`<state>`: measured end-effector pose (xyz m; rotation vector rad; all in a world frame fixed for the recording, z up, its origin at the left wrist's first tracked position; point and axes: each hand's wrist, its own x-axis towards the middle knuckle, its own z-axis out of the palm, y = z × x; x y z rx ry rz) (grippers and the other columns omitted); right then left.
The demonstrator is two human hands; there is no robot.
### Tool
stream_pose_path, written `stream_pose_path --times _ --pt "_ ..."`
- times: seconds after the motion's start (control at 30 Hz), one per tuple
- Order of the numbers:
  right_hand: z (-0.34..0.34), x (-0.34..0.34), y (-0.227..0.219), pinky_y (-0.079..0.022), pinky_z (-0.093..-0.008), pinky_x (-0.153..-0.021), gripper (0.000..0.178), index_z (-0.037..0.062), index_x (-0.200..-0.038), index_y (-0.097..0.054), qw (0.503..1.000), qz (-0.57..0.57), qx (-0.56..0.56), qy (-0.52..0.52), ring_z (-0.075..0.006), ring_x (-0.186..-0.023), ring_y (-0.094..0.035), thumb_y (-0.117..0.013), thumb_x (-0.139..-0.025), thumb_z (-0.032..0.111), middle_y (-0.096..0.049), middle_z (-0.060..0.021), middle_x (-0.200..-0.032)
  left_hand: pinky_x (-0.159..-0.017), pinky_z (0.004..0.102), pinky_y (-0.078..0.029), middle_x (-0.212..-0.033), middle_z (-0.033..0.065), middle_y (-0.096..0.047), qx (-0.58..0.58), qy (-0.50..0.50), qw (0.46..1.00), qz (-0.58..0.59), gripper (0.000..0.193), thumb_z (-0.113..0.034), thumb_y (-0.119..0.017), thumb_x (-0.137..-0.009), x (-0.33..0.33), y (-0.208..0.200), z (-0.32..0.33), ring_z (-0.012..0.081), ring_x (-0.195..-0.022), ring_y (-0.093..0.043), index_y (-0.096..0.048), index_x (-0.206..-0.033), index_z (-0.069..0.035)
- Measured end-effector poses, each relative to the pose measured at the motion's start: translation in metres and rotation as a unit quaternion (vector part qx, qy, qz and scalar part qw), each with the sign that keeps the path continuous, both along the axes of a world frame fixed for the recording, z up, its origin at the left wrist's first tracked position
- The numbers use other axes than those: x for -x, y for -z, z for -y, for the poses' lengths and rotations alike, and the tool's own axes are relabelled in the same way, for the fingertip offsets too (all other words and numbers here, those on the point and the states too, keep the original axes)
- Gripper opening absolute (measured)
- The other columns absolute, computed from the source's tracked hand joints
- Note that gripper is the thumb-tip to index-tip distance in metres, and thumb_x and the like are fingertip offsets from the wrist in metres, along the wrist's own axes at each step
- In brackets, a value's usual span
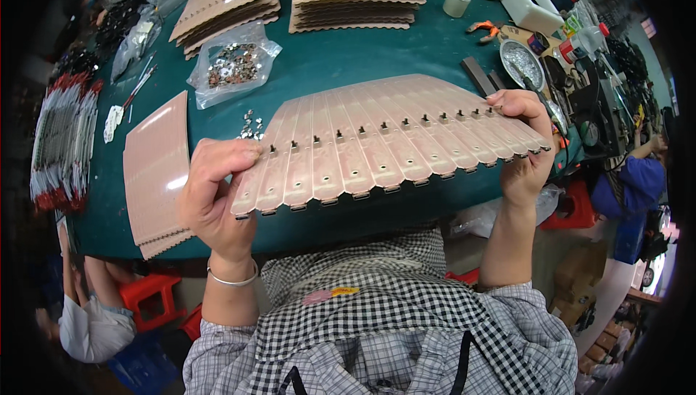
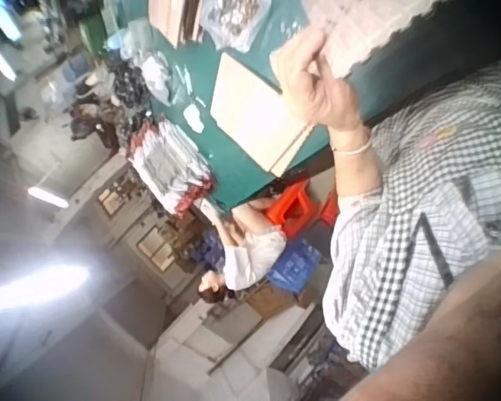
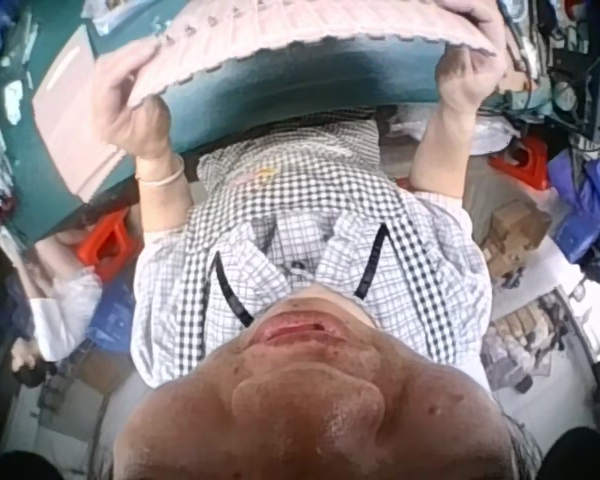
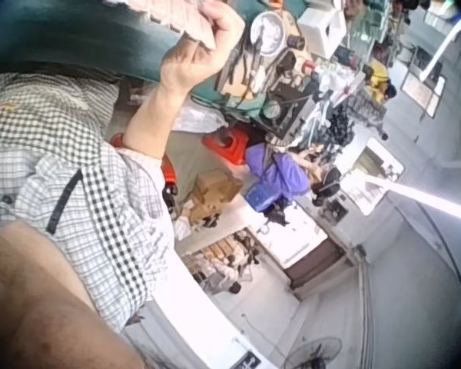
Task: The person inserts electronic components into the holes of a circuit board panel by hand, solders the components onto the board using a soldering iron, and lifts the panel to hold it up.
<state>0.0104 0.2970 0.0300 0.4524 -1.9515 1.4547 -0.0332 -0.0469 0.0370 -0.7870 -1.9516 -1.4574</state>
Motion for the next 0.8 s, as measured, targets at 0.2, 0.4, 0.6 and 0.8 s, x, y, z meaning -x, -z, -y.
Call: stream_pose_path --times 0.2,0.4,0.6,0.8 --pt "0.003 -0.005 0.004 -0.047 -0.0343 -0.092 0.068 -0.0065 -0.119 -0.05 0.998 -0.001 0.047 0.035 -0.0219 -0.103 -0.06 -0.066 -0.087 0.051 -0.053 -0.0149 -0.113 -0.071 0.0294 -0.046 -0.098 0.0136 -0.07 -0.036 0.022 0.999 0.029 0.02 -0.001 -0.068 -0.081 -0.003 0.006 -0.004 0.022 -0.087 -0.062 -0.065 -0.101 0.0" --pt "0.001 -0.006 0.005 -0.047 -0.037 -0.095 0.071 -0.0075 -0.119 -0.05 0.998 -0.001 0.026 0.056 -0.0247 -0.104 -0.061 -0.064 -0.087 0.054 -0.054 -0.0165 -0.115 -0.072 0.0308 -0.047 -0.098 0.0125 -0.071 0.062 0.05 0.997 -0.016 0.017 -0.003 -0.071 -0.077 0.004 -0.011 -0.005 0.0244 -0.085 -0.063 -0.071 -0.094 -0.005" --pt "0.004 -0.004 0.007 -0.047 -0.037 -0.095 0.067 -0.0078 -0.12 -0.05 0.998 0.002 0.028 0.054 -0.0248 -0.105 -0.061 -0.064 -0.089 0.051 -0.055 -0.0166 -0.115 -0.074 0.0319 -0.047 -0.091 0.0104 -0.071 0.076 0.075 0.994 -0.008 0.015 -0.005 -0.068 -0.08 0.01 -0.013 0.001 0.0233 -0.079 -0.064 -0.07 -0.094 -0.003" --pt "0.003 -0.002 0.007 -0.047 -0.0367 -0.095 0.061 -0.008 -0.12 -0.051 0.998 -0.013 0.048 0.041 -0.0252 -0.105 -0.061 -0.065 -0.09 0.043 -0.056 -0.0166 -0.117 -0.077 0.0348 -0.047 -0.091 0.0103 -0.071 0.06 0.11 0.992 0.03 0.013 -0.007 -0.064 -0.084 0.01 -0.016 0.002 0.0252 -0.082 -0.065 -0.069 -0.095 -0.002"
